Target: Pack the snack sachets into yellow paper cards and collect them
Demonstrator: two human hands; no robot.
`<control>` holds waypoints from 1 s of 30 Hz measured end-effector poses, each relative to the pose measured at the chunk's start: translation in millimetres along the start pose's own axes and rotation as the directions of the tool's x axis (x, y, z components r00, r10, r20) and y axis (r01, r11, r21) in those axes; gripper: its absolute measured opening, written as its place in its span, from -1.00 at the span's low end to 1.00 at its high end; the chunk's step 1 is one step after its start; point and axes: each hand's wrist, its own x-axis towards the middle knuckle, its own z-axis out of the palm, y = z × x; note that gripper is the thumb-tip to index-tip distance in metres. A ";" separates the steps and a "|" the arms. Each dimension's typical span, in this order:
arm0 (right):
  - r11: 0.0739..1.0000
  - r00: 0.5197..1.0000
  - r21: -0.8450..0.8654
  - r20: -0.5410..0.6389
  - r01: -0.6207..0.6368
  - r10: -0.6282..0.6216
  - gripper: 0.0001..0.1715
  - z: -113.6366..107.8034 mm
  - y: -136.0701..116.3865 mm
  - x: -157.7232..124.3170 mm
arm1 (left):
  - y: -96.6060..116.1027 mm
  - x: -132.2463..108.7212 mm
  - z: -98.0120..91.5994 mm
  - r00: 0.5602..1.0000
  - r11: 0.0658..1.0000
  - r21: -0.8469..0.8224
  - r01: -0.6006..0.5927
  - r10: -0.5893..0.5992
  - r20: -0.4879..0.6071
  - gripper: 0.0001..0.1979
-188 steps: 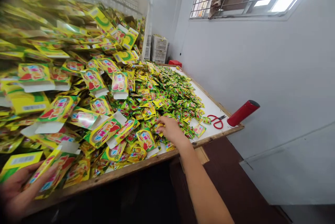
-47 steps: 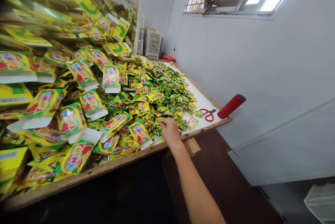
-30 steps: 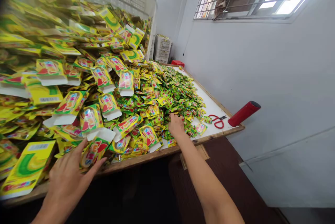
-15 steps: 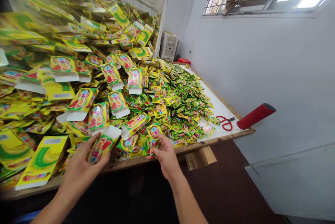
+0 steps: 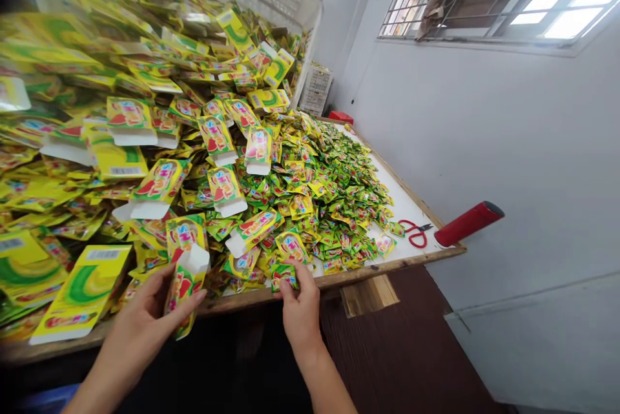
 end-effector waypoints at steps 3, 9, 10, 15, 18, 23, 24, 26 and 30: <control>0.927 0.980 -0.336 -0.051 0.164 -0.192 -0.77 -1.0 2.3 1.0 | 3.7 4.6 -2.9 0.994 0.993 -0.111 0.037 -0.025 0.106 -0.29; 0.823 0.965 -0.523 -0.001 0.224 -0.263 -0.78 3.0 5.7 6.8 | -0.8 1.1 -1.2 0.985 0.996 -0.084 0.018 -0.004 0.171 -0.28; 0.826 0.968 -0.522 -0.007 0.211 -0.252 -0.74 5.2 7.1 7.8 | -2.6 -2.6 0.7 0.981 0.997 -0.078 0.002 0.013 0.194 -0.29; 0.824 0.971 -0.524 0.031 0.217 -0.236 -0.78 7.7 4.0 13.6 | -10.9 -27.2 11.1 0.955 0.991 0.047 -0.124 0.107 0.278 -0.35; 0.834 0.971 -0.504 0.049 0.225 -0.232 -0.82 -1.6 -18.7 14.9 | -14.4 -38.0 12.4 0.941 0.942 0.229 -0.245 0.175 0.289 -0.37; 0.808 0.925 -0.449 0.193 0.381 -0.329 -0.82 -13.5 -73.9 7.4 | -15.0 -47.3 14.3 0.898 0.795 0.449 -0.408 0.263 0.352 -0.34; 0.776 0.901 -0.460 0.264 0.432 -0.345 -0.81 -12.8 -81.0 4.4 | -14.5 -49.1 16.3 0.897 0.781 0.462 -0.420 0.280 0.342 -0.34; 0.701 0.862 -0.515 0.393 0.494 -0.319 -0.82 -9.4 -88.0 -1.7 | -13.2 -53.6 21.3 0.897 0.759 0.485 -0.434 0.316 0.310 -0.34; 0.525 0.801 -0.628 0.564 0.574 -0.200 -0.83 -1.7 -85.6 -9.1 | -9.9 -66.5 32.4 0.880 0.750 0.473 -0.463 0.325 0.346 -0.34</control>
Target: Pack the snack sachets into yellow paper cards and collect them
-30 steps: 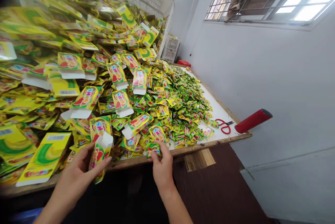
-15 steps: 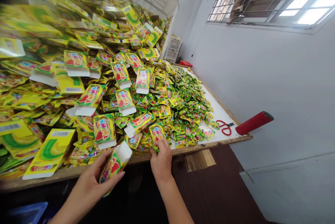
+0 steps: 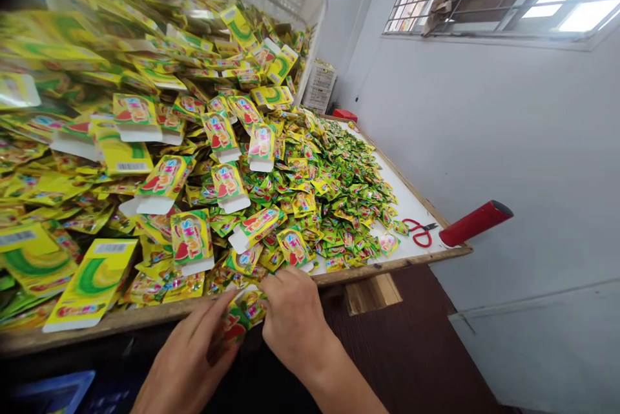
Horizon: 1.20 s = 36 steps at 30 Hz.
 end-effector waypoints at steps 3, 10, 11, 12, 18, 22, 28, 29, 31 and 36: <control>0.991 0.984 -0.045 0.133 0.122 -0.116 -0.80 1.8 -2.3 1.7 | 9.6 -3.4 4.2 0.987 0.956 -0.265 0.125 -0.094 0.129 -0.38; 0.957 0.988 0.289 0.152 -0.015 -0.031 -0.74 -0.7 -4.4 -4.5 | 24.9 -3.2 -1.0 0.833 0.157 -0.825 0.543 -0.223 0.506 -0.68; 0.945 0.988 0.325 0.151 -0.026 -0.025 -0.78 1.6 -3.2 -7.1 | 27.5 -4.7 -3.2 0.817 0.095 -0.824 0.559 -0.234 0.527 -0.65; 0.935 0.988 0.352 0.150 -0.032 -0.022 -0.81 4.6 -1.5 -9.8 | 30.0 -6.9 -5.3 0.804 0.059 -0.819 0.570 -0.246 0.542 -0.64; 0.915 0.957 0.396 0.229 0.075 -0.178 -0.89 18.4 8.0 -22.6 | 37.6 -25.4 -8.4 0.776 0.008 -0.791 0.612 -0.198 0.598 -0.58; 0.939 0.946 0.341 0.289 0.044 -0.150 -0.86 12.6 4.1 -25.2 | 42.0 -30.4 -6.9 0.800 0.069 -0.808 0.586 -0.207 0.563 -0.66; 0.905 0.962 0.426 0.240 0.013 -0.127 -0.74 3.4 -7.0 -18.2 | 48.8 -29.4 -15.1 0.819 0.081 -0.827 0.556 -0.222 0.529 -0.69; 0.891 0.980 0.454 0.185 -0.021 -0.071 -0.76 4.2 -7.4 -18.0 | 48.8 -30.3 -16.2 0.817 0.077 -0.826 0.558 -0.229 0.530 -0.69; 0.868 0.995 0.495 0.102 -0.033 -0.021 -0.83 7.3 -7.8 -20.4 | 47.9 -33.3 -16.8 0.815 0.066 -0.830 0.554 -0.245 0.525 -0.68; 0.868 0.969 0.492 0.183 0.057 -0.167 -0.90 17.5 -12.0 -37.4 | 46.8 -42.4 -14.1 0.808 0.081 -0.817 0.571 -0.233 0.541 -0.73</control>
